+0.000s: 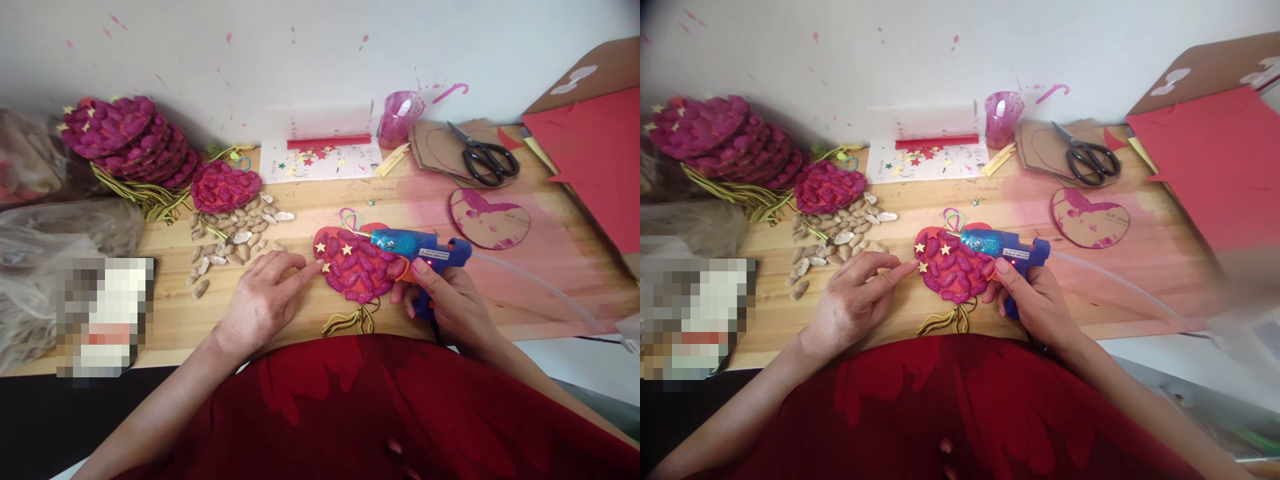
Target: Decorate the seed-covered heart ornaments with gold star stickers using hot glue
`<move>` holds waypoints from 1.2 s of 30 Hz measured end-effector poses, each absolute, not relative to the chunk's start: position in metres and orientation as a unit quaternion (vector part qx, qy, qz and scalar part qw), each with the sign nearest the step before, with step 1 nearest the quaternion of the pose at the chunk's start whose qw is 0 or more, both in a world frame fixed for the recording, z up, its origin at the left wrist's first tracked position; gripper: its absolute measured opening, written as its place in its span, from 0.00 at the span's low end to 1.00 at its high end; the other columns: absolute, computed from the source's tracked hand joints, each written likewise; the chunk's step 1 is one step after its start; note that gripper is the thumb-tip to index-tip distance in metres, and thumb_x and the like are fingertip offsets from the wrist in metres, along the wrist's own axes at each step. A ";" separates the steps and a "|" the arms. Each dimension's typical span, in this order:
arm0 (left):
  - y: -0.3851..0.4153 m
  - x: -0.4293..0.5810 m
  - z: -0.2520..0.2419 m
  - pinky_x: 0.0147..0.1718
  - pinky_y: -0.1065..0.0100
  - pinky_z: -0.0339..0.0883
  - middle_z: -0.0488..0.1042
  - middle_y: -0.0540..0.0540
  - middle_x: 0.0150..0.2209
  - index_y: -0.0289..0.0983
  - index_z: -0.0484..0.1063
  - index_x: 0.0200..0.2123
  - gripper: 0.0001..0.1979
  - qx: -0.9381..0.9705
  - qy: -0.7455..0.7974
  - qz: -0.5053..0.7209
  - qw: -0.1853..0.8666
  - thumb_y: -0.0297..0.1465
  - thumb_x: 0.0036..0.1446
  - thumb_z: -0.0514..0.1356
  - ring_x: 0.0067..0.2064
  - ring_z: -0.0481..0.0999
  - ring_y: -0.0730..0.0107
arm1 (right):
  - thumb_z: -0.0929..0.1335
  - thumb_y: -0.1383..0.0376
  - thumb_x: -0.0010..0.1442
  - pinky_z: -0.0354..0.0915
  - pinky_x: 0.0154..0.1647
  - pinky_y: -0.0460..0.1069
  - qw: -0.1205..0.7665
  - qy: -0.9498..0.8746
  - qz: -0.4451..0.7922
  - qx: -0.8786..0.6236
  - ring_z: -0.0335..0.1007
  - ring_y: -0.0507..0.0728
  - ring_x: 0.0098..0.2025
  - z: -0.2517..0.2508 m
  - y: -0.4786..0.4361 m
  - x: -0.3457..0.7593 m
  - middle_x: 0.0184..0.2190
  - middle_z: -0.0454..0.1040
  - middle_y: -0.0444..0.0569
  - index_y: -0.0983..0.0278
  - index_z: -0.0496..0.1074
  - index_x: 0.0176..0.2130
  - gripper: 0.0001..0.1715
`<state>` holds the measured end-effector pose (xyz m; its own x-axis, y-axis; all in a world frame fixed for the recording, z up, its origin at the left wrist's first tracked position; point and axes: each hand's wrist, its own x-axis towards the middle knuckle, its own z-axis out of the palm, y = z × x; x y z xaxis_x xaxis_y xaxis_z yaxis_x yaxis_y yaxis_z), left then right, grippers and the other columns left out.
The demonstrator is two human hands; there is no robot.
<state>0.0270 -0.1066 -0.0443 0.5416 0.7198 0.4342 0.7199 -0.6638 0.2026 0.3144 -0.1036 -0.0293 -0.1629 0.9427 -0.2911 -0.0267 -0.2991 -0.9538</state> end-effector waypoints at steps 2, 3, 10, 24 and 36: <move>-0.107 0.026 -0.044 0.47 0.61 0.71 0.75 0.43 0.45 0.40 0.73 0.56 0.18 -0.876 -0.414 -0.246 0.002 0.22 0.65 0.58 0.46 0.74 0.63 | 0.71 0.46 0.64 0.61 0.20 0.44 0.389 -0.443 0.621 -0.517 0.67 0.49 0.18 -0.028 -0.104 0.315 0.22 0.76 0.46 0.64 0.73 0.34 0.24; -0.107 0.025 -0.043 0.47 0.60 0.71 0.75 0.43 0.45 0.40 0.73 0.56 0.18 -0.879 -0.412 -0.240 0.003 0.22 0.65 0.57 0.46 0.74 0.63 | 0.70 0.46 0.64 0.61 0.20 0.44 0.387 -0.442 0.621 -0.519 0.67 0.49 0.18 -0.028 -0.104 0.315 0.22 0.76 0.46 0.65 0.73 0.34 0.24; -0.105 0.029 -0.043 0.46 0.58 0.71 0.77 0.43 0.44 0.39 0.73 0.57 0.18 -0.893 -0.390 -0.226 0.004 0.21 0.66 0.55 0.47 0.75 0.61 | 0.70 0.45 0.64 0.59 0.20 0.45 0.371 -0.435 0.618 -0.540 0.67 0.49 0.19 -0.029 -0.106 0.318 0.23 0.77 0.47 0.65 0.74 0.35 0.25; -0.022 0.005 -0.011 0.40 0.62 0.70 0.76 0.44 0.34 0.36 0.77 0.34 0.09 -0.830 -0.487 -0.262 0.076 0.32 0.67 0.60 0.38 0.75 0.63 | 0.68 0.37 0.61 0.56 0.20 0.47 0.358 -0.437 0.618 -0.547 0.64 0.51 0.17 -0.042 -0.106 0.321 0.21 0.77 0.50 0.64 0.75 0.29 0.33; 0.081 0.002 -0.020 0.50 0.58 0.69 0.79 0.40 0.45 0.38 0.82 0.47 0.16 -0.805 -0.583 -0.090 0.065 0.27 0.66 0.54 0.48 0.76 0.54 | 0.67 0.37 0.61 0.56 0.21 0.48 0.347 -0.443 0.619 -0.547 0.64 0.52 0.19 -0.046 -0.106 0.322 0.21 0.76 0.50 0.64 0.75 0.27 0.34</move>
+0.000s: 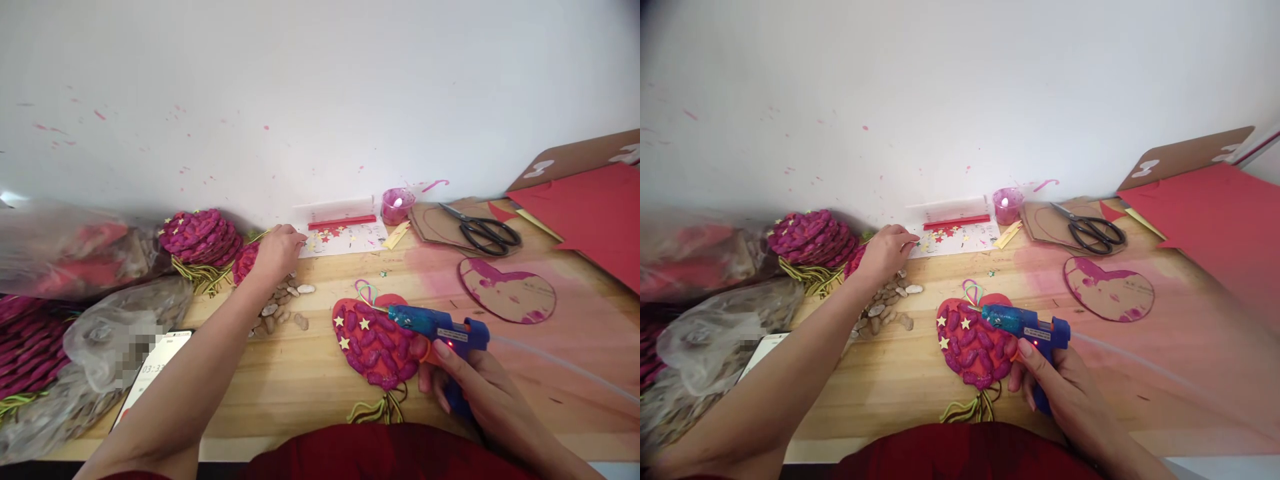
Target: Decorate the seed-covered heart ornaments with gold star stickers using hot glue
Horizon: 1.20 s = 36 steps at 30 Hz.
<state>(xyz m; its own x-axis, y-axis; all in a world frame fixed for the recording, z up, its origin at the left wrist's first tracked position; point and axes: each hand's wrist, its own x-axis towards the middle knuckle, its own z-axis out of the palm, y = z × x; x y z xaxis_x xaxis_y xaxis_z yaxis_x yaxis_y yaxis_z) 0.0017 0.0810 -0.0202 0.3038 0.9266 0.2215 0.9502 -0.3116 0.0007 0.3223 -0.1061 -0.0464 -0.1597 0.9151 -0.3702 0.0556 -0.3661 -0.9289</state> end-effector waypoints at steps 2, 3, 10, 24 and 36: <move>0.092 0.004 -0.022 0.50 0.58 0.69 0.79 0.40 0.45 0.38 0.83 0.47 0.16 -0.804 -0.586 -0.076 0.063 0.28 0.66 0.54 0.49 0.75 0.54 | 0.66 0.38 0.63 0.55 0.21 0.48 0.340 -0.454 0.615 -0.548 0.64 0.52 0.19 -0.049 -0.107 0.324 0.21 0.76 0.51 0.64 0.75 0.26 0.35; 0.097 0.005 -0.023 0.49 0.58 0.69 0.79 0.39 0.45 0.38 0.83 0.47 0.16 -0.804 -0.587 -0.072 0.063 0.28 0.67 0.54 0.49 0.75 0.53 | 0.65 0.38 0.63 0.55 0.21 0.48 0.337 -0.456 0.613 -0.550 0.64 0.52 0.19 -0.049 -0.107 0.325 0.21 0.75 0.51 0.64 0.76 0.25 0.36; 0.113 0.007 -0.029 0.47 0.58 0.67 0.79 0.39 0.44 0.41 0.83 0.46 0.16 -0.809 -0.581 -0.058 0.068 0.28 0.66 0.55 0.49 0.74 0.53 | 0.65 0.36 0.63 0.55 0.21 0.49 0.328 -0.464 0.606 -0.557 0.64 0.53 0.18 -0.046 -0.106 0.325 0.17 0.72 0.49 0.63 0.76 0.24 0.37; 0.107 0.002 -0.023 0.48 0.56 0.67 0.79 0.39 0.47 0.40 0.83 0.47 0.16 -0.800 -0.593 -0.045 0.075 0.28 0.66 0.55 0.50 0.73 0.52 | 0.64 0.38 0.64 0.56 0.23 0.49 0.323 -0.464 0.609 -0.557 0.65 0.54 0.20 -0.046 -0.107 0.326 0.19 0.73 0.49 0.64 0.76 0.25 0.36; 0.121 0.019 -0.027 0.47 0.56 0.63 0.79 0.36 0.41 0.37 0.82 0.36 0.13 -0.827 -0.551 -0.014 0.109 0.27 0.65 0.56 0.50 0.71 0.52 | 0.65 0.38 0.63 0.57 0.22 0.48 0.330 -0.458 0.610 -0.556 0.65 0.53 0.20 -0.046 -0.105 0.325 0.20 0.74 0.49 0.64 0.75 0.27 0.34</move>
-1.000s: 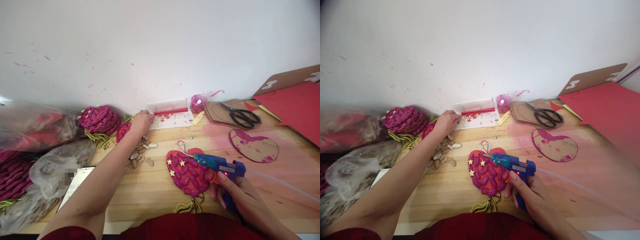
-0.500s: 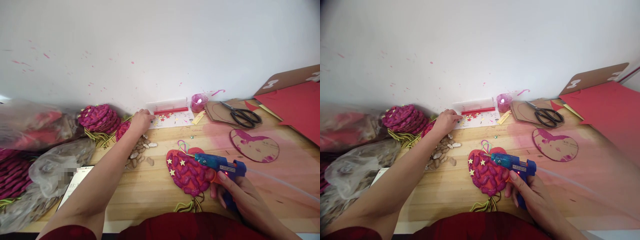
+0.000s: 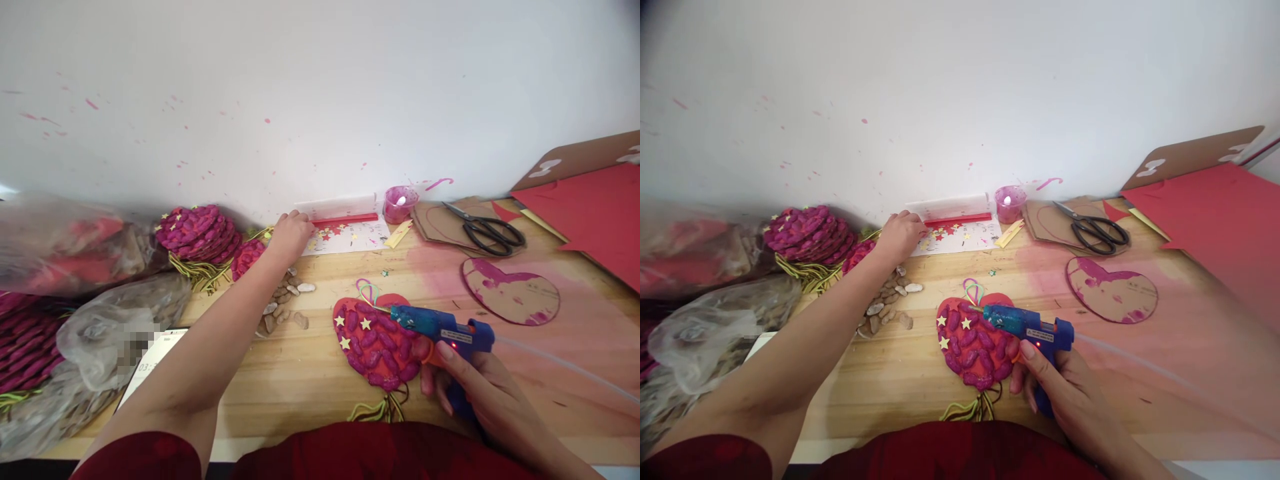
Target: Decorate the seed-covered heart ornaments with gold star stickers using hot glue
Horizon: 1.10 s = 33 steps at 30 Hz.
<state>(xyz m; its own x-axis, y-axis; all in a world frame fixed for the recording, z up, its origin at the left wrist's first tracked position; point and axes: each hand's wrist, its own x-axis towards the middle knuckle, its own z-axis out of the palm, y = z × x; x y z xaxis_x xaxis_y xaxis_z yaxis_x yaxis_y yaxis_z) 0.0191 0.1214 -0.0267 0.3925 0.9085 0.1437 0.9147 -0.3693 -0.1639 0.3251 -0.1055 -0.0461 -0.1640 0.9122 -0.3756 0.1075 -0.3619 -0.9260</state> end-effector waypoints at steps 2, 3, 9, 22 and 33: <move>0.121 0.021 -0.027 0.48 0.55 0.62 0.78 0.35 0.41 0.35 0.82 0.36 0.13 -0.832 -0.543 -0.010 0.115 0.26 0.65 0.55 0.50 0.70 0.51 | 0.66 0.39 0.63 0.58 0.22 0.48 0.333 -0.455 0.611 -0.556 0.66 0.53 0.20 -0.046 -0.105 0.325 0.22 0.76 0.49 0.64 0.75 0.29 0.33; 0.120 0.021 -0.027 0.48 0.55 0.61 0.78 0.35 0.41 0.35 0.82 0.36 0.14 -0.833 -0.541 -0.009 0.116 0.25 0.65 0.55 0.50 0.70 0.51 | 0.66 0.39 0.63 0.58 0.22 0.48 0.334 -0.454 0.611 -0.555 0.66 0.53 0.19 -0.046 -0.105 0.324 0.22 0.76 0.49 0.64 0.75 0.30 0.33; 0.117 0.023 -0.026 0.46 0.57 0.64 0.80 0.35 0.42 0.35 0.82 0.38 0.15 -0.816 -0.567 -0.018 0.111 0.26 0.65 0.53 0.49 0.73 0.53 | 0.67 0.38 0.61 0.57 0.20 0.48 0.350 -0.434 0.611 -0.561 0.66 0.53 0.19 -0.043 -0.105 0.322 0.23 0.77 0.49 0.63 0.74 0.33 0.31; 0.119 0.010 -0.025 0.45 0.56 0.64 0.82 0.40 0.43 0.39 0.83 0.40 0.14 -0.818 -0.567 -0.027 0.091 0.28 0.66 0.56 0.49 0.74 0.52 | 0.67 0.39 0.63 0.57 0.20 0.47 0.349 -0.447 0.613 -0.550 0.65 0.52 0.18 -0.045 -0.105 0.323 0.23 0.77 0.50 0.63 0.74 0.32 0.31; 0.115 0.021 -0.022 0.45 0.55 0.60 0.80 0.33 0.39 0.33 0.81 0.35 0.11 -0.840 -0.526 0.009 0.129 0.22 0.62 0.56 0.48 0.72 0.50 | 0.67 0.38 0.62 0.57 0.21 0.48 0.346 -0.441 0.622 -0.548 0.65 0.52 0.19 -0.043 -0.105 0.323 0.23 0.77 0.50 0.64 0.75 0.33 0.31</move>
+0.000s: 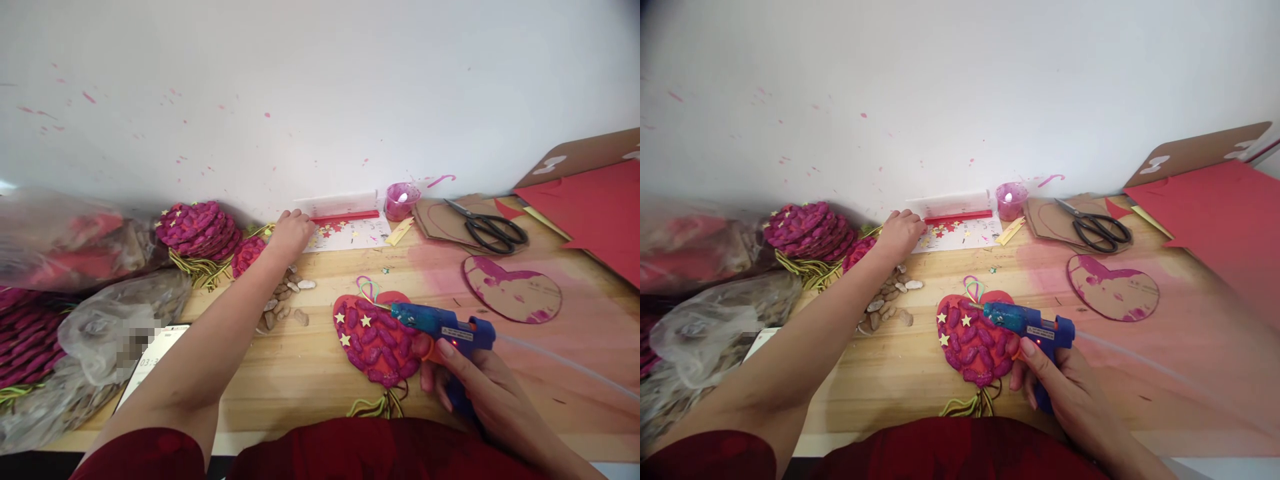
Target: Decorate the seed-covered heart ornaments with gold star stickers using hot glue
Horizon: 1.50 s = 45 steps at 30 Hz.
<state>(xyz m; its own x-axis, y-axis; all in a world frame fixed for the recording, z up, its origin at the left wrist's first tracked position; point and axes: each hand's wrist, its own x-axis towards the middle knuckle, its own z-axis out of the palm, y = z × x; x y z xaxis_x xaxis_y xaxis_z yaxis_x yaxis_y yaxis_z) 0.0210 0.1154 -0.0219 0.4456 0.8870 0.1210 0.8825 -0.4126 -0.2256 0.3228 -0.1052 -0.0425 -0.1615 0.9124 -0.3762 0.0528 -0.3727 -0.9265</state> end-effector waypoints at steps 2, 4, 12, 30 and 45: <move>0.114 0.024 -0.022 0.45 0.54 0.60 0.80 0.32 0.39 0.32 0.81 0.36 0.12 -0.841 -0.524 0.012 0.133 0.21 0.61 0.56 0.48 0.72 0.50 | 0.67 0.39 0.63 0.57 0.21 0.48 0.343 -0.441 0.620 -0.550 0.65 0.52 0.19 -0.042 -0.105 0.323 0.22 0.77 0.50 0.64 0.75 0.32 0.32; 0.114 0.026 -0.022 0.46 0.54 0.60 0.80 0.31 0.39 0.30 0.81 0.37 0.13 -0.841 -0.523 0.013 0.135 0.20 0.61 0.55 0.49 0.73 0.49 | 0.67 0.39 0.63 0.57 0.22 0.48 0.344 -0.442 0.618 -0.552 0.65 0.52 0.19 -0.041 -0.106 0.323 0.23 0.77 0.50 0.64 0.75 0.32 0.31; 0.113 0.021 -0.026 0.48 0.54 0.62 0.81 0.32 0.40 0.32 0.82 0.37 0.16 -0.815 -0.569 -0.020 0.112 0.25 0.65 0.53 0.48 0.75 0.49 | 0.67 0.38 0.62 0.56 0.21 0.48 0.345 -0.437 0.629 -0.542 0.65 0.52 0.19 -0.046 -0.105 0.324 0.22 0.77 0.51 0.64 0.74 0.29 0.32; 0.090 0.004 -0.021 0.32 0.69 0.66 0.84 0.44 0.34 0.34 0.83 0.40 0.17 -0.660 -0.665 -0.298 -0.183 0.41 0.58 0.61 0.31 0.77 0.65 | 0.68 0.41 0.63 0.56 0.21 0.47 0.362 -0.428 0.623 -0.545 0.65 0.51 0.19 -0.044 -0.107 0.322 0.23 0.77 0.49 0.64 0.74 0.33 0.29; -0.010 0.038 -0.003 0.26 0.75 0.58 0.78 0.48 0.26 0.36 0.82 0.30 0.17 -0.430 -0.530 -0.411 -0.604 0.42 0.42 0.77 0.28 0.70 0.77 | 0.66 0.38 0.63 0.56 0.20 0.47 0.326 -0.490 0.588 -0.555 0.64 0.51 0.18 -0.031 -0.107 0.323 0.17 0.72 0.48 0.64 0.74 0.25 0.35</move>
<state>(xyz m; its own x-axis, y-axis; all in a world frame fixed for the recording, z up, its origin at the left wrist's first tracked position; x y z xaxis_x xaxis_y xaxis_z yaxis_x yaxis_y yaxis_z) 0.0385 -0.0101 -0.0028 0.1000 0.9530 -0.2858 -0.0410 0.2910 0.9558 0.3226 -0.1067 -0.0313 -0.1710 0.9273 -0.3329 0.1609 -0.3071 -0.9380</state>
